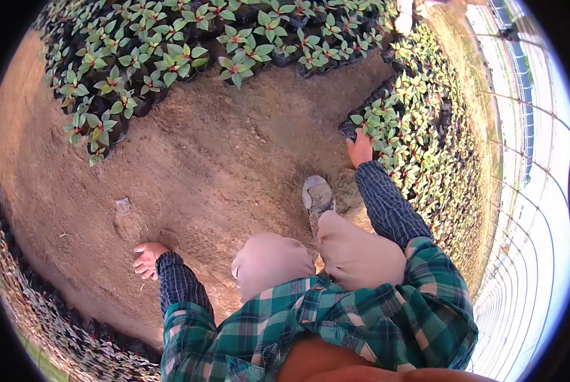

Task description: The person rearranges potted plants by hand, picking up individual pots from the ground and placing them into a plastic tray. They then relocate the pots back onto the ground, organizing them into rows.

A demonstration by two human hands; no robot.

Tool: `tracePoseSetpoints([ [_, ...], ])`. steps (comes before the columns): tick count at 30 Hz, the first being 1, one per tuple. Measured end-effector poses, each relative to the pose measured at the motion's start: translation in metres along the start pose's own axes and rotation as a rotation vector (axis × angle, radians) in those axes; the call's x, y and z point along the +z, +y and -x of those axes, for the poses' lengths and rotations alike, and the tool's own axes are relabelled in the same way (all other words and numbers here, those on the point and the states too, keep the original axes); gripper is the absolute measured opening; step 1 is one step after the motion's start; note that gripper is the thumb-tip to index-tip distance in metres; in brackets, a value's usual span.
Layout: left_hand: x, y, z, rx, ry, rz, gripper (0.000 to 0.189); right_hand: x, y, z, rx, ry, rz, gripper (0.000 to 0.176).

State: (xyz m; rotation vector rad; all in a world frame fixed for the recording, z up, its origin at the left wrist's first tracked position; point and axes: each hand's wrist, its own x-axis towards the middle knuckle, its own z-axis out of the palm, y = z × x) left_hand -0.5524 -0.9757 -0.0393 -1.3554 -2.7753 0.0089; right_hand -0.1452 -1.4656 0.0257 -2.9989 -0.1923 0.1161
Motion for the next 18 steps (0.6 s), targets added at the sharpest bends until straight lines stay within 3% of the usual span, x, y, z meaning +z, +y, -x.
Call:
tracePoseSetpoints([
  [1, -0.008, 0.002, 0.004, -0.005, -0.008, 0.0, 0.07, 0.003, 0.009, -0.011, -0.078, -0.05, 0.018, 0.037],
  [2, -0.015, 0.004, 0.006, -0.001, -0.018, -0.007, 0.069, 0.019, 0.024, -0.021, 0.039, -0.125, 0.059, 0.03],
  [4, -0.018, 0.006, 0.005, -0.015, -0.062, -0.02, 0.07, 0.006, 0.006, -0.024, -0.035, -0.124, 0.03, 0.024],
  [6, -0.028, 0.007, 0.006, -0.059, -0.109, -0.039, 0.07, -0.013, -0.042, -0.018, 0.111, -0.226, -0.277, 0.022],
  [9, -0.017, 0.006, 0.003, -0.039, -0.103, -0.004, 0.068, -0.034, -0.137, -0.013, -0.016, -0.424, -0.35, 0.023],
  [11, -0.019, 0.006, 0.001, -0.063, -0.12, -0.021, 0.068, -0.029, -0.201, -0.013, -0.308, -0.538, -0.362, 0.029],
  [12, -0.021, 0.007, 0.0, -0.042, -0.139, -0.033, 0.068, -0.018, -0.229, -0.016, -0.562, -0.505, -0.267, 0.031],
  [15, -0.016, 0.002, -0.002, -0.047, -0.146, -0.019, 0.068, -0.022, -0.354, 0.002, -0.927, -0.595, -0.23, 0.027],
  [18, -0.019, 0.009, -0.005, -0.057, -0.182, -0.029, 0.069, 0.014, -0.446, 0.024, -1.307, -0.368, -0.296, 0.019],
])
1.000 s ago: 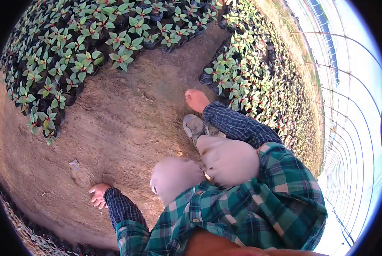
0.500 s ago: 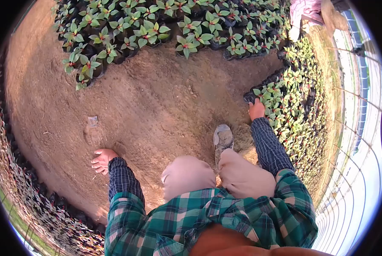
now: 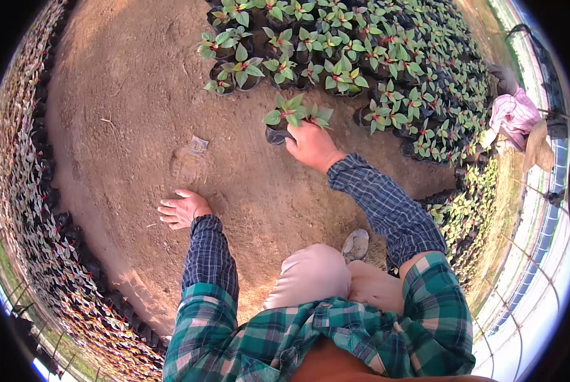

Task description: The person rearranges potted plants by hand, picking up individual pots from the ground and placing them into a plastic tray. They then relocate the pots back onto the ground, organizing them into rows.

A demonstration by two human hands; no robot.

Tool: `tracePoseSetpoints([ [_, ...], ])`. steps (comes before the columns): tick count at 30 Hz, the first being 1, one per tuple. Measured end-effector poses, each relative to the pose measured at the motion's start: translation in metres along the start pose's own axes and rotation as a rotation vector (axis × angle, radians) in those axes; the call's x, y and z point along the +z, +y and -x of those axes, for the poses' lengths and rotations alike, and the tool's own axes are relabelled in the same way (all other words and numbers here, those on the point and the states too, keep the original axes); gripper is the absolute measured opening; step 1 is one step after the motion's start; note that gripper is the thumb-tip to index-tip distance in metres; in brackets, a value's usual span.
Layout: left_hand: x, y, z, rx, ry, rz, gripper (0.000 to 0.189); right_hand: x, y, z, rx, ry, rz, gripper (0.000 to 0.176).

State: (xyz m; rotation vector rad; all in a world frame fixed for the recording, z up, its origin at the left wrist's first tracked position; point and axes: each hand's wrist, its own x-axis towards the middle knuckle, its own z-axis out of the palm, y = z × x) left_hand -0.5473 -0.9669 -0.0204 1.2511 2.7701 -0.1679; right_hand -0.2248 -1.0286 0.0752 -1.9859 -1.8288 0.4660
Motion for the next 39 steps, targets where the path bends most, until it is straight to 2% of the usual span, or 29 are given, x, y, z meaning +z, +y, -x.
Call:
tracePoseSetpoints([
  [3, 0.009, -0.009, -0.003, 0.018, 0.008, -0.027, 0.069, 0.055, -0.016, -0.052, -0.098, 0.092, 0.067, 0.015],
  [6, 0.006, -0.003, -0.004, 0.035, -0.006, -0.045, 0.068, 0.098, -0.015, -0.066, -0.012, 0.094, 0.13, 0.017],
  [8, 0.004, -0.003, -0.001, 0.003, -0.023, -0.036, 0.069, 0.086, -0.024, -0.049, 0.138, 0.103, 0.015, 0.018],
  [10, 0.003, -0.004, 0.001, 0.028, -0.025, -0.056, 0.069, 0.073, -0.025, -0.019, 0.132, 0.303, -0.108, 0.023],
  [12, 0.005, -0.002, 0.002, 0.007, 0.015, -0.081, 0.069, 0.06, -0.012, 0.023, 0.188, 0.357, -0.164, 0.028],
  [13, 0.0, 0.0, 0.006, 0.007, 0.006, -0.084, 0.069, 0.052, 0.001, 0.048, 0.265, 0.378, -0.118, 0.028],
  [15, 0.001, -0.003, 0.008, 0.032, 0.018, -0.072, 0.069, 0.05, 0.016, 0.097, 0.678, 0.402, -0.143, 0.028],
  [18, 0.011, -0.003, 0.005, 0.013, 0.042, -0.05, 0.07, 0.064, 0.073, 0.191, 1.072, 0.811, -0.026, 0.026],
  [19, 0.015, -0.005, 0.001, -0.004, 0.058, -0.038, 0.07, 0.064, 0.09, 0.228, 1.23, 0.871, 0.004, 0.028],
  [20, 0.018, -0.005, -0.002, 0.018, 0.066, -0.038, 0.07, 0.053, 0.096, 0.263, 1.431, 0.799, 0.076, 0.031],
  [22, 0.027, -0.007, -0.006, 0.01, 0.124, -0.066, 0.071, 0.032, 0.117, 0.329, 1.501, 0.873, 0.22, 0.039],
  [24, 0.035, -0.01, -0.012, 0.027, 0.163, -0.053, 0.071, -0.003, 0.116, 0.363, 1.545, 0.91, 0.384, 0.044],
  [26, 0.026, -0.006, -0.004, 0.006, 0.158, -0.046, 0.07, -0.027, 0.124, 0.39, 1.562, 0.875, 0.474, 0.051],
  [28, 0.017, -0.005, 0.0, 0.012, 0.133, -0.042, 0.069, -0.047, 0.125, 0.397, 1.573, 0.759, 0.413, 0.059],
  [29, 0.023, -0.009, -0.004, 0.039, 0.149, -0.048, 0.069, -0.045, 0.136, 0.409, 1.512, 0.688, 0.428, 0.058],
  [30, 0.029, -0.01, -0.01, 0.048, 0.169, -0.046, 0.068, -0.031, 0.163, 0.433, 1.419, 0.623, 0.476, 0.05],
  [31, 0.021, -0.007, -0.005, 0.029, 0.15, -0.041, 0.068, -0.014, 0.196, 0.46, 1.384, 0.59, 0.291, 0.039],
  [32, 0.014, -0.005, 0.002, 0.015, 0.122, -0.044, 0.067, -0.005, 0.21, 0.468, 1.284, 0.645, 0.419, 0.024],
  [33, 0.01, -0.003, 0.004, 0.009, 0.109, -0.054, 0.067, -0.024, 0.193, 0.446, 1.486, 0.555, 0.207, 0.016],
  [35, 0.007, -0.004, 0.006, -0.012, 0.096, -0.046, 0.066, -0.004, 0.229, 0.476, 1.459, 0.466, 0.346, 0.019],
  [36, 0.005, -0.003, 0.007, 0.019, 0.077, -0.046, 0.066, -0.009, 0.219, 0.456, 1.44, 0.454, 0.341, 0.019],
  [38, -0.003, 0.001, 0.013, -0.001, 0.063, -0.054, 0.065, -0.035, 0.17, 0.384, 1.537, 0.755, -0.106, 0.019],
  [39, -0.006, 0.002, 0.014, 0.004, 0.048, -0.049, 0.065, -0.04, 0.152, 0.357, 1.456, 0.75, -0.207, 0.02],
])
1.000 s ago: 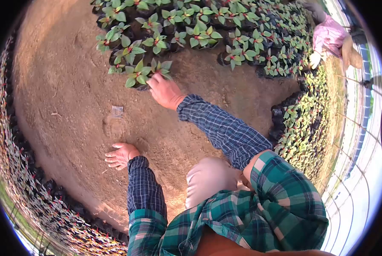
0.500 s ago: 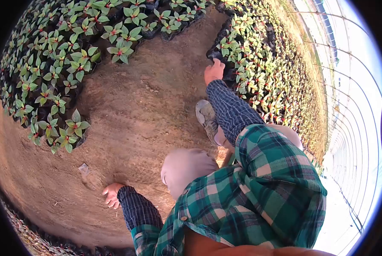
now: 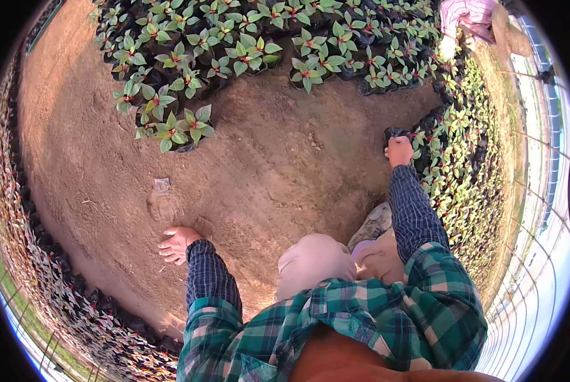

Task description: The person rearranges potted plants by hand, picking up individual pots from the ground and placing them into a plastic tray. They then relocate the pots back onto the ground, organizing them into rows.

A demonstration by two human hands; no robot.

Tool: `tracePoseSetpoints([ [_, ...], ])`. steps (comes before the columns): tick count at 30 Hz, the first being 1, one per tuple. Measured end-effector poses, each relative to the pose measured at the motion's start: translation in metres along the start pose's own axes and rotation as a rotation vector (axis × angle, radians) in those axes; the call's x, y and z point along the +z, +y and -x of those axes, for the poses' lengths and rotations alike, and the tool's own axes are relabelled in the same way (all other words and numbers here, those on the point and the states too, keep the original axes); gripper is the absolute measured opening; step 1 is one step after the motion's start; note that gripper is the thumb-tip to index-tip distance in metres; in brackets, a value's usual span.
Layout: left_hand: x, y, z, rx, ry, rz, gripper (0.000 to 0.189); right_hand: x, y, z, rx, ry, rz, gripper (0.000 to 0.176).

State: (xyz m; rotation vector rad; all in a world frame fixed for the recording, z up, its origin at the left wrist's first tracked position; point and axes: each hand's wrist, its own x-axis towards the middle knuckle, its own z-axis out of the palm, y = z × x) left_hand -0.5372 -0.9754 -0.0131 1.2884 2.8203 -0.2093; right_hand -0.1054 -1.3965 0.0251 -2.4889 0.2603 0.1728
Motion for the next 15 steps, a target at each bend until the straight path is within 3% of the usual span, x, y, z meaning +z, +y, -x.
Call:
tracePoseSetpoints([
  [3, -0.001, 0.001, -0.001, -0.003, -0.007, 0.021, 0.065, 0.045, -0.075, 0.048, -0.156, -0.21, -0.095, 0.019],
  [4, 0.0, 0.0, -0.001, 0.003, -0.005, 0.012, 0.065, 0.069, -0.081, 0.053, -0.487, -0.2, 0.019, 0.02],
  [6, 0.005, -0.001, -0.004, 0.017, 0.002, 0.0, 0.065, 0.096, -0.15, 0.089, -0.67, -0.357, 0.028, 0.021],
  [7, 0.004, -0.002, -0.003, 0.01, 0.006, -0.002, 0.065, 0.111, -0.177, 0.101, -0.888, -0.322, 0.05, 0.02],
  [10, 0.003, 0.001, -0.003, 0.015, -0.004, 0.01, 0.066, 0.16, -0.23, 0.119, -1.197, -0.298, 0.12, 0.013],
  [13, 0.007, -0.005, -0.005, 0.033, -0.007, 0.004, 0.066, 0.203, -0.245, 0.11, -1.323, -0.301, 0.16, 0.012],
  [14, 0.005, -0.005, -0.004, 0.01, -0.002, 0.009, 0.066, 0.209, -0.243, 0.107, -1.261, -0.395, 0.307, 0.013],
  [15, 0.004, -0.002, -0.003, 0.007, -0.004, 0.013, 0.066, 0.212, -0.236, 0.105, -1.224, -0.425, 0.235, 0.016],
])
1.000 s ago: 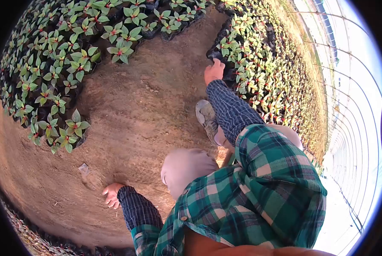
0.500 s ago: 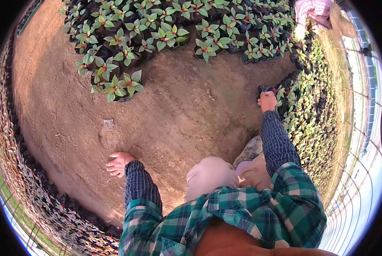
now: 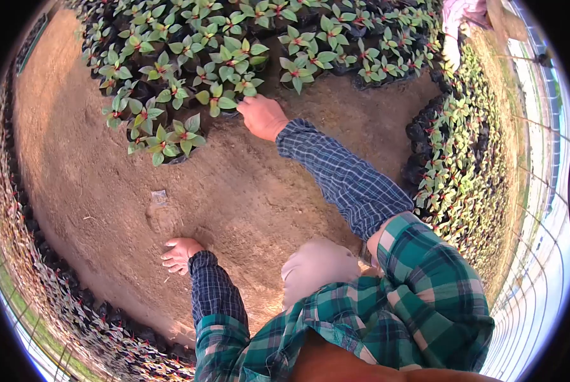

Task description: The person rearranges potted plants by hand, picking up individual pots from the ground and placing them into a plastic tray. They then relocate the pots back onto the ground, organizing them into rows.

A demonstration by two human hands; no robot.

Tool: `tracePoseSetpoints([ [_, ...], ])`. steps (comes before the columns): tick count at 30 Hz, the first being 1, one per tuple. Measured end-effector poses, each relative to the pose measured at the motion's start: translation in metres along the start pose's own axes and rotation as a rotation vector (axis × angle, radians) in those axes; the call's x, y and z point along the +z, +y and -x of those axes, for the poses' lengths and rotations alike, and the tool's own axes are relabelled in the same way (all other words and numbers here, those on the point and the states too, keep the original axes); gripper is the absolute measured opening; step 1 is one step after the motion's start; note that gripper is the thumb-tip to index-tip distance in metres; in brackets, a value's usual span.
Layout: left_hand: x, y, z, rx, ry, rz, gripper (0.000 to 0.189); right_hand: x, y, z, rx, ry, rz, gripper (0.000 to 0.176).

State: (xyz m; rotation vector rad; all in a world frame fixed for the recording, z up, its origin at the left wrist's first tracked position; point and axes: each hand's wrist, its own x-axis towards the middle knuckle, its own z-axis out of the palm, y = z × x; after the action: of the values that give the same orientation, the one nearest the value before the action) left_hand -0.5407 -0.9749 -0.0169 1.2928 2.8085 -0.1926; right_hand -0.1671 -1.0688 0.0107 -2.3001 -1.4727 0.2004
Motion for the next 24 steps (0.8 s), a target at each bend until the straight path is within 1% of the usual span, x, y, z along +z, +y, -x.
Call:
tracePoseSetpoints([
  [1, 0.001, 0.002, 0.001, 0.0, 0.015, -0.009, 0.066, 0.0, 0.0, 0.008, 0.026, 0.065, -0.118, 0.022],
  [2, 0.002, -0.001, 0.002, 0.011, 0.019, -0.029, 0.066, -0.01, -0.001, 0.021, 0.038, 0.122, -0.131, 0.027],
  [3, 0.003, -0.003, 0.0, 0.021, 0.017, -0.03, 0.067, -0.017, 0.003, 0.036, 0.019, 0.239, -0.171, 0.03],
  [4, 0.007, -0.003, -0.002, 0.015, 0.019, -0.02, 0.068, -0.03, 0.01, 0.056, 0.048, 0.262, -0.112, 0.027],
  [6, 0.021, -0.006, -0.012, 0.02, 0.067, -0.015, 0.069, -0.052, 0.03, 0.102, 0.269, 0.274, -0.204, 0.029],
  [7, 0.026, -0.007, -0.019, 0.037, 0.06, -0.006, 0.069, -0.059, 0.047, 0.127, 0.423, 0.293, -0.181, 0.028],
  [8, 0.03, -0.009, -0.023, 0.038, 0.096, -0.008, 0.069, -0.063, 0.069, 0.156, 0.569, 0.311, -0.164, 0.028],
  [9, 0.034, -0.009, -0.023, 0.033, 0.134, -0.015, 0.069, -0.066, 0.096, 0.186, 0.688, 0.393, -0.121, 0.029],
  [10, 0.033, -0.008, -0.017, 0.034, 0.135, -0.015, 0.069, -0.066, 0.126, 0.218, 0.794, 0.54, -0.075, 0.03],
  [11, 0.026, -0.007, -0.013, 0.028, 0.105, -0.001, 0.068, -0.074, 0.149, 0.247, 0.885, 0.652, 0.045, 0.032],
  [12, 0.018, -0.006, -0.009, 0.025, 0.078, 0.013, 0.068, -0.093, 0.167, 0.273, 0.998, 0.622, 0.166, 0.037],
  [14, 0.011, -0.002, -0.003, 0.036, 0.064, 0.011, 0.067, -0.118, 0.195, 0.311, 1.114, 0.698, 0.314, 0.044],
  [16, 0.015, -0.004, -0.004, 0.107, 0.073, -0.093, 0.067, -0.138, 0.207, 0.327, 1.073, 0.653, 0.393, 0.051],
  [17, 0.037, -0.008, -0.025, 0.042, 0.135, -0.017, 0.066, -0.145, 0.21, 0.329, 1.142, 0.587, 0.302, 0.051],
  [18, 0.047, -0.005, -0.029, 0.033, 0.138, -0.011, 0.066, -0.148, 0.215, 0.332, 1.132, 0.59, 0.295, 0.051],
  [20, 0.052, -0.013, -0.039, 0.049, 0.175, -0.035, 0.065, -0.148, 0.231, 0.337, 1.119, 0.395, 0.331, 0.047],
  [21, 0.03, -0.007, -0.016, 0.048, 0.137, -0.038, 0.065, -0.145, 0.242, 0.34, 1.054, 0.384, 0.415, 0.043],
  [22, 0.022, -0.006, -0.011, 0.047, 0.122, -0.039, 0.065, -0.141, 0.255, 0.347, 0.98, 0.369, 0.488, 0.039],
  [23, 0.024, -0.007, -0.011, 0.048, 0.143, -0.035, 0.065, -0.139, 0.27, 0.354, 1.011, 0.258, 0.517, 0.031],
  [24, 0.018, -0.006, -0.008, 0.054, 0.115, -0.026, 0.064, -0.143, 0.266, 0.349, 1.034, 0.214, 0.508, 0.028],
])
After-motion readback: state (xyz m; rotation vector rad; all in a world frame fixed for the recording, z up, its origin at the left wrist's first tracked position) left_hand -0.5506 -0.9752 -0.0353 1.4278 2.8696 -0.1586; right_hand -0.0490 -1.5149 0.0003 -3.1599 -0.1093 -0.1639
